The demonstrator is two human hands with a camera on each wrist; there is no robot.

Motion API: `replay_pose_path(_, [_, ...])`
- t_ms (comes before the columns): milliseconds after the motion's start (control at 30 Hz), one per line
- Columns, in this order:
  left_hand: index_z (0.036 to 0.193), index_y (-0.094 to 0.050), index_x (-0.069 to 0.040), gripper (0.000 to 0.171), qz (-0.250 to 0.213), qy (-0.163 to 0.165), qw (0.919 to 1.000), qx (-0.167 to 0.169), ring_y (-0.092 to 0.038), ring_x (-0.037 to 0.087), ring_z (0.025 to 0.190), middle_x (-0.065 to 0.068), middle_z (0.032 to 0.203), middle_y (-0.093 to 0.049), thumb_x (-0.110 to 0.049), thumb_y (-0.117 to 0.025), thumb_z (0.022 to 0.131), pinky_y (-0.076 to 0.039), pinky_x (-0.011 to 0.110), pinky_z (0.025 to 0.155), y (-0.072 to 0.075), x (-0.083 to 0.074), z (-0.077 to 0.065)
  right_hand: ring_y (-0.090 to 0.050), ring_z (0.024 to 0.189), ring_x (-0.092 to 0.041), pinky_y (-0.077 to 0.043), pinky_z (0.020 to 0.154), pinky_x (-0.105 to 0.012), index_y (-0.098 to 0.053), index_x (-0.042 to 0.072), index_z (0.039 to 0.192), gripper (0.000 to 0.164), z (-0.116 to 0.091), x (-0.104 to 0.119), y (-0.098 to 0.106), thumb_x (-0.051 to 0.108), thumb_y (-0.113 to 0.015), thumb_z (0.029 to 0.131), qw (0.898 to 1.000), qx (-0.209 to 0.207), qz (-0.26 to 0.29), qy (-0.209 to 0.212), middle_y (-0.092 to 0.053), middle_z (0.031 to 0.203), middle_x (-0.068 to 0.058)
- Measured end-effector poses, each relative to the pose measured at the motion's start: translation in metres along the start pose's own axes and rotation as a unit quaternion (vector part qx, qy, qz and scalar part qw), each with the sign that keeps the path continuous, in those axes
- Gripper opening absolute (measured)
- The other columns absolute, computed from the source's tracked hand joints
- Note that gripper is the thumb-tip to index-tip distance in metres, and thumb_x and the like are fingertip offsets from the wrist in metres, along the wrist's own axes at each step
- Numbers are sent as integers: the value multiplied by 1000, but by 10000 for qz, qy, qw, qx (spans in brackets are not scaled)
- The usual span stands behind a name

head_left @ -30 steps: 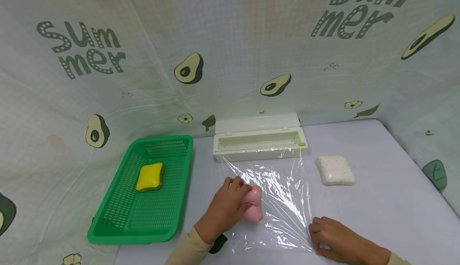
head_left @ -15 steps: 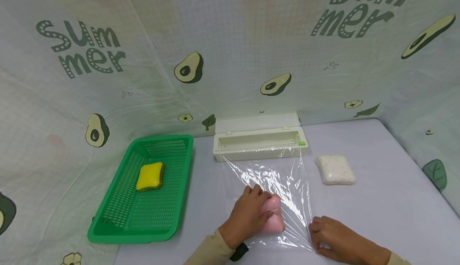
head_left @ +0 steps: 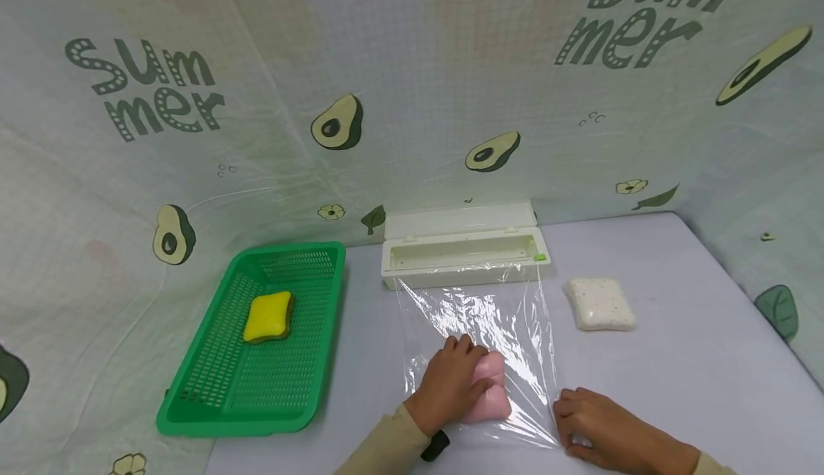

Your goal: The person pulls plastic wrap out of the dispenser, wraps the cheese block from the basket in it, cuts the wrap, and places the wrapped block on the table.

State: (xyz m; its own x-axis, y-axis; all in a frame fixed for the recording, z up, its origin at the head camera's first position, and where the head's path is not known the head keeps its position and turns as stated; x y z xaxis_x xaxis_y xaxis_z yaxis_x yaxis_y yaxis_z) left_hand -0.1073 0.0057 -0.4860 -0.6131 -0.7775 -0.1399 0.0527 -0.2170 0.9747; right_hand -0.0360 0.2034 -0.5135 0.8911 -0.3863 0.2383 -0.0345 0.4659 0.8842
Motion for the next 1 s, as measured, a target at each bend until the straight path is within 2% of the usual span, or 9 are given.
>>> replay_pose_path(200, [135,-68,-16,47,-319,411,9986,109,-61,19,107,0,120,-67,-43,-74,97,-52,31,83,-12,21,-9,-46,85,6,-36,76,-13,-65,35,74,38,0,1,-1,18,-96,59,10000,17,94,0,-53,88,25])
replay_pose_path(300, [136,-66,-14,49,-556,574,9967,153,-60,20,113,1,127,-65,-42,-76,97,-52,36,90,-10,37,-24,-47,84,5,-37,76,-13,-66,35,74,37,1,3,-1,20,-96,59,10000,-17,23,24,-54,88,25])
replay_pose_path(400, [132,-66,-14,53,-652,510,9957,409,-58,18,113,-1,125,-64,-48,-79,93,-50,35,94,-9,52,-44,-47,83,4,-37,75,-13,-66,34,73,36,1,3,0,19,-96,59,10000,-18,-29,-17,-54,87,25])
replay_pose_path(500, [128,-66,-16,60,-684,179,9944,786,-57,15,111,-5,121,-63,-58,-81,87,-49,31,94,-12,60,-66,-46,82,5,-36,74,-13,-64,34,73,38,1,3,1,19,-95,58,10000,-30,-55,-32,-53,87,25])
replay_pose_path(600, [125,-66,-18,66,-530,-268,9939,931,-56,12,108,-7,118,-62,-64,-83,81,-48,27,90,-15,61,-84,-46,83,5,-36,75,-13,-63,35,73,40,1,2,3,19,-95,56,10000,-31,-68,-19,-52,87,25])
replay_pose_path(700, [123,-68,-20,61,-371,-590,9937,882,-54,9,103,-9,113,-60,-58,-86,79,-46,23,86,-19,61,-96,-46,84,5,-36,75,-13,-64,35,74,39,2,1,3,18,-95,58,10000,49,-18,-43,-52,88,25])
replay_pose_path(800, [116,-71,-23,44,-479,-749,9922,873,-54,6,98,-11,107,-61,-45,-88,82,-45,20,84,-22,60,-104,-47,84,5,-36,75,-12,-64,35,73,38,2,2,2,19,-95,59,10000,67,-17,-58,-52,88,25])
replay_pose_path(867, [111,-72,-24,33,-577,-920,9911,772,-55,4,94,-13,103,-62,-37,-87,85,-44,18,83,-22,57,-108,-46,84,5,-35,74,-11,-65,34,74,38,1,2,1,18,-96,59,9999,114,27,-95,-53,88,25])
replay_pose_path(1000, [97,-72,-25,18,-624,-1324,9891,189,-54,1,84,-16,92,-63,-25,-86,86,-38,11,76,-15,50,-114,-46,82,5,-35,74,-11,-67,34,75,36,-1,1,-1,18,-96,61,9996,183,76,-178,-55,88,25])
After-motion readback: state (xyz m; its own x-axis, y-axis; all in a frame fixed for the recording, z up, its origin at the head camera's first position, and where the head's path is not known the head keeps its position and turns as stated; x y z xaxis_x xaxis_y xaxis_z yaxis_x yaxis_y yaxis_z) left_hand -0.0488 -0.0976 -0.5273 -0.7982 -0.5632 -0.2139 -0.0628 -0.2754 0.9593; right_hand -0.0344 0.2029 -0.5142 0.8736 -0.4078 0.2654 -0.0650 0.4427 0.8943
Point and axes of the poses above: each hand's wrist, its own z-axis towards the middle knuckle, its own y-axis out of the back of the hand, x = y × z, the point moved 7 cm from there along z, towards the middle knuckle
